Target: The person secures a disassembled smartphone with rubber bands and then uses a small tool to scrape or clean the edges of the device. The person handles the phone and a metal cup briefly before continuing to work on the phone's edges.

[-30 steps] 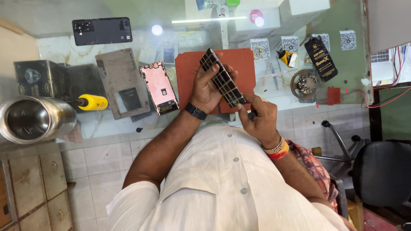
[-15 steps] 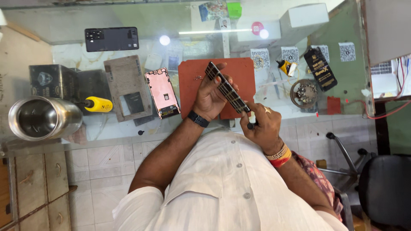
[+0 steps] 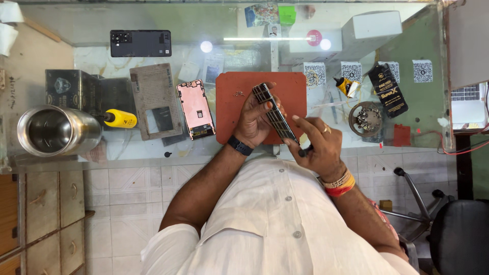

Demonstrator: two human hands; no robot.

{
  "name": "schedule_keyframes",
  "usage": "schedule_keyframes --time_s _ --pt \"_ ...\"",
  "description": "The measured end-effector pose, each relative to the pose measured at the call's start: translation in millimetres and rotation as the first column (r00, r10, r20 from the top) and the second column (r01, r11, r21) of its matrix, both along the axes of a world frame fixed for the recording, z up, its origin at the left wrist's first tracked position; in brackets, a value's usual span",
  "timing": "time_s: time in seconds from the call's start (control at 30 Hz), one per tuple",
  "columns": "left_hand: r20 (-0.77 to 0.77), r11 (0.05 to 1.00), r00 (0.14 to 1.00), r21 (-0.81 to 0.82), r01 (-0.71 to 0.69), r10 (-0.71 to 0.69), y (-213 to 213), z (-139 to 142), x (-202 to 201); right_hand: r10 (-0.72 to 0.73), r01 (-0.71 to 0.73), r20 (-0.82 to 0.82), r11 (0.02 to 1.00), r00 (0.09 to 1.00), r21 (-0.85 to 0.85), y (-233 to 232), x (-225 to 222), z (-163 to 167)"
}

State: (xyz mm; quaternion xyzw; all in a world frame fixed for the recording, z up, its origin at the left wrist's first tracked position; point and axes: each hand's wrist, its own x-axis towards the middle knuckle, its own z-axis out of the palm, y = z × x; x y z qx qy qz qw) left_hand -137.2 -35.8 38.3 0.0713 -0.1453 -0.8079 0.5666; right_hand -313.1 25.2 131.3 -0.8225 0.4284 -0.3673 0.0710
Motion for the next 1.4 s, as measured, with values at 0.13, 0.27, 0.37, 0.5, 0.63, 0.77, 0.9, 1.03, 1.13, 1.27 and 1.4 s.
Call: schedule_keyframes --time_s 0.13,0.27,0.37,0.5,0.63,0.77,0.9,1.03,1.13,1.27,1.4 --pt "0.067 0.998 0.998 0.054 0.017 -0.021 3.0 -1.7 -6.4 -0.001 0.002 -0.075 1.000 0.997 0.018 -12.8 -2.1 3.0" --pt "0.107 0.993 0.994 0.117 0.019 -0.032 3.1 -4.2 -10.3 0.008 -0.005 -0.076 0.999 0.997 0.037 -21.3 -2.1 0.3" --pt "0.119 0.990 0.993 0.138 0.007 -0.023 2.6 -6.4 -12.3 0.012 -0.008 -0.077 0.999 0.997 0.051 -23.1 -2.6 -1.3" --pt "0.123 0.985 0.992 0.170 0.013 -0.034 2.4 -8.6 -13.3 0.022 -0.019 -0.057 0.998 0.998 0.061 -23.8 -3.3 -3.3" --pt "0.141 0.983 0.989 0.180 0.025 -0.051 1.1 -10.0 -14.3 0.013 -0.008 -0.068 0.997 0.998 0.071 -24.0 -4.1 -5.2" --pt "0.141 0.982 0.988 0.187 0.032 -0.059 1.1 -11.2 -14.8 0.013 -0.007 -0.078 0.997 0.997 0.076 -23.1 -4.6 -7.1" --pt "0.140 0.982 0.988 0.186 0.030 -0.057 1.6 -12.0 -15.4 0.010 -0.003 -0.087 0.997 0.996 0.082 -22.5 -4.3 -7.3" --pt "0.149 0.980 0.987 0.197 0.028 -0.058 2.3 -11.7 -15.8 -0.004 0.013 -0.104 0.996 0.995 0.093 -22.4 -3.6 -4.6" --pt "0.128 0.985 0.988 0.162 0.066 -0.087 4.5 -10.8 -14.7 -0.011 0.025 -0.163 0.996 0.987 0.084 -24.2 -3.9 -0.9" --pt "0.173 0.990 0.983 0.139 0.036 -0.060 5.6 -11.1 -15.7 -0.038 0.048 -0.207 0.998 0.978 0.041 -25.9 -0.7 1.3" --pt "0.204 0.985 0.978 0.175 -0.002 -0.035 5.2 -12.4 -16.1 -0.004 0.010 -0.170 0.999 0.985 0.033 -22.0 -2.2 1.3"
